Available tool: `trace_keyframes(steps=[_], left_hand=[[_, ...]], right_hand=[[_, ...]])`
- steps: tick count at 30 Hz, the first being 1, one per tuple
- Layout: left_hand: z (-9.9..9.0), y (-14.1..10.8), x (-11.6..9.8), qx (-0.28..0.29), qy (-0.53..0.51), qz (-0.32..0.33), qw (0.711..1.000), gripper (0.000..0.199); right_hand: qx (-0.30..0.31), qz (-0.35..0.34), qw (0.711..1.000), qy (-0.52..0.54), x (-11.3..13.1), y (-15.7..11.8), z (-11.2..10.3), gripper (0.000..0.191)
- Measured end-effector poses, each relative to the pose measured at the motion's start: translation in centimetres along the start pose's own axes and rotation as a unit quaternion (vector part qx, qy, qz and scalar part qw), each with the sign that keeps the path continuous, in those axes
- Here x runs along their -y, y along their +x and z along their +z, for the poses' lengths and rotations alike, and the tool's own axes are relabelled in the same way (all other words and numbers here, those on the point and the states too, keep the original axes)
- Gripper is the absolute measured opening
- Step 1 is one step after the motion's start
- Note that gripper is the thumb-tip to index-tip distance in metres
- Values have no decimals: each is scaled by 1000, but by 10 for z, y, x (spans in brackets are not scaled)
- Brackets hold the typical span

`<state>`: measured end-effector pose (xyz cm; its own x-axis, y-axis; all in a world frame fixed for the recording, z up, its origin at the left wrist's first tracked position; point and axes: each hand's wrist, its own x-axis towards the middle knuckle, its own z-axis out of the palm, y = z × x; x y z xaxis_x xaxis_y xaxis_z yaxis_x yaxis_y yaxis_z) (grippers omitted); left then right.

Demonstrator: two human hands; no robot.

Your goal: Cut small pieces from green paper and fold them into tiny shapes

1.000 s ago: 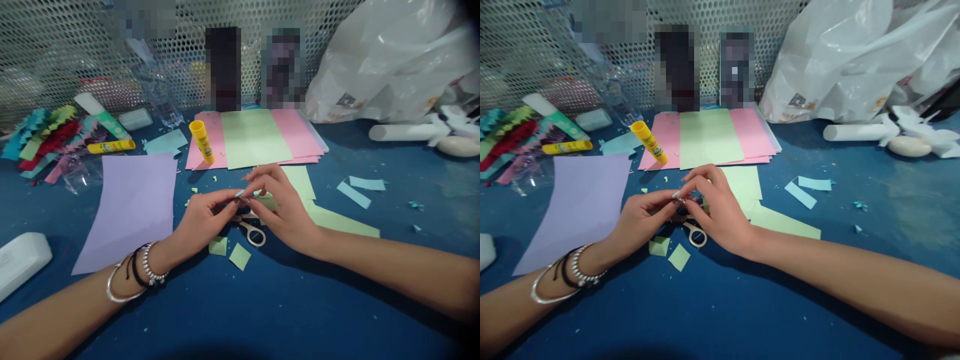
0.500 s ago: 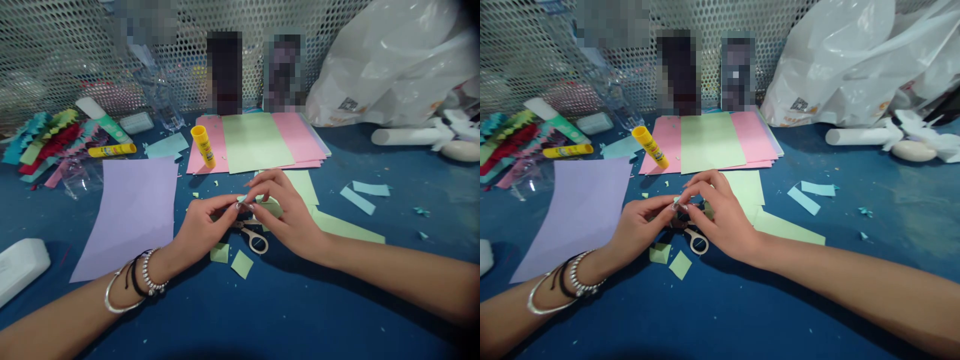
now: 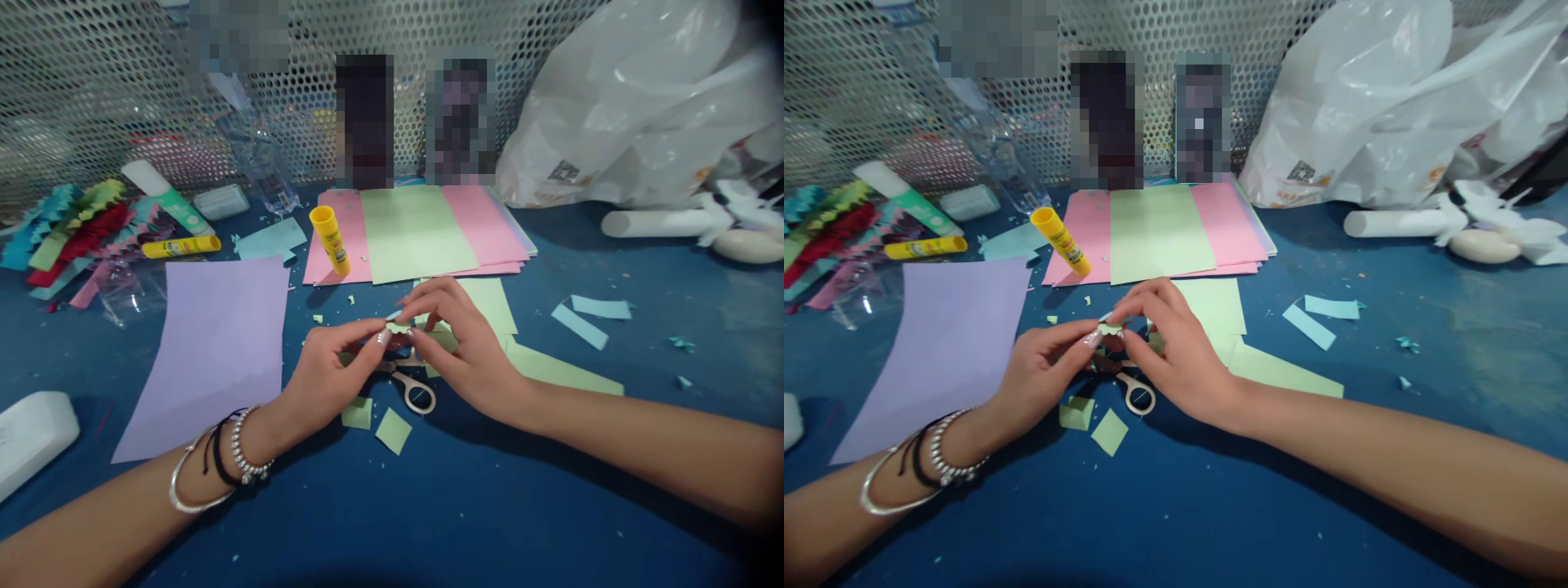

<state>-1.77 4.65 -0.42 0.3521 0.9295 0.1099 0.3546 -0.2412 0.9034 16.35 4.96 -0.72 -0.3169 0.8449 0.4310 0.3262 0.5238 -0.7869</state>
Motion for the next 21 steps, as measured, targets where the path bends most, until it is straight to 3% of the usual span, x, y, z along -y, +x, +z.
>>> trace_keyframes(steps=[4,15,21], left_hand=[[0,-1,0,-6,-59,-21,998,28],[1,-3,1,-24,31,-10,999,23],[1,0,-1,-31,13,-25,999,19]], right_hand=[[1,-8,1000,9,-1,0,0,19],[11,1,1000,5,1,-1,-1,13],[11,2,1000,10,0,-1,-1,15]])
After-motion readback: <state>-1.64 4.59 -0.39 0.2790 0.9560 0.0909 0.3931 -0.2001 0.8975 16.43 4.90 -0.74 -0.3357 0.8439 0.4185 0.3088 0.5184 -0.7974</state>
